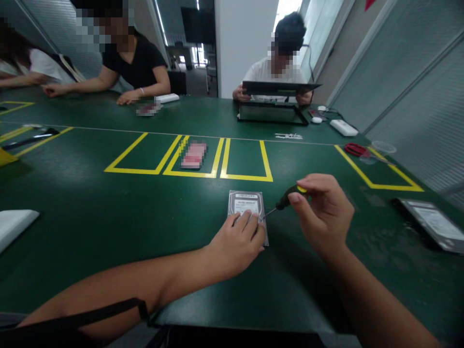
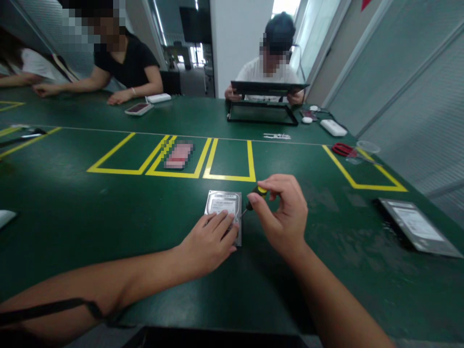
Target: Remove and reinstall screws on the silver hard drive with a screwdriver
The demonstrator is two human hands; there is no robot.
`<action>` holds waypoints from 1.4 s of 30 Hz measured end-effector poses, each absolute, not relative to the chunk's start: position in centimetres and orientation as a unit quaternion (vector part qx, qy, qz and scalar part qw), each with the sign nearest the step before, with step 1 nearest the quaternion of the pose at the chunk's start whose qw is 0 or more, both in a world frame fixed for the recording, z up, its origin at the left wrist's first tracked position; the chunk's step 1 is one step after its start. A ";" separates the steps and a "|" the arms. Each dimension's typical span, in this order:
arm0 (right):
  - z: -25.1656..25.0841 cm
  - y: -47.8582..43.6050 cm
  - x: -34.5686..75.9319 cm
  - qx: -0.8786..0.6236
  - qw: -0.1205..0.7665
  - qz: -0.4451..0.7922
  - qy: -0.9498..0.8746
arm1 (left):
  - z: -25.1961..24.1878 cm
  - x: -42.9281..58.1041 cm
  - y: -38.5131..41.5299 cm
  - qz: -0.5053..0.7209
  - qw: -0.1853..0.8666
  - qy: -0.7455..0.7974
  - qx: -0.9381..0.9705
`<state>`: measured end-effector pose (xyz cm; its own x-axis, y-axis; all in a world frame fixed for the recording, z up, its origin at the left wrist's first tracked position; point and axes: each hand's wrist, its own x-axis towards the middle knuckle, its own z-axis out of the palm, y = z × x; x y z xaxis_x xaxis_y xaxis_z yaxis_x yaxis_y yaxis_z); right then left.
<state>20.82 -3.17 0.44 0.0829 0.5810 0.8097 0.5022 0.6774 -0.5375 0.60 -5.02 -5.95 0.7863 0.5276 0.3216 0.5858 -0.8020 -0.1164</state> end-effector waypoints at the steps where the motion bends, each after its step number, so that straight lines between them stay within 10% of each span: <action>1: 0.4 -3.2 20.8 -0.404 0.617 0.028 -0.674 | -5.9 0.6 -5.0 -0.137 0.105 -0.297 -0.939; 42: 0.5 -3.5 20.8 -0.408 0.581 0.053 -0.702 | -6.0 0.4 -5.0 -0.138 0.087 -0.298 -0.941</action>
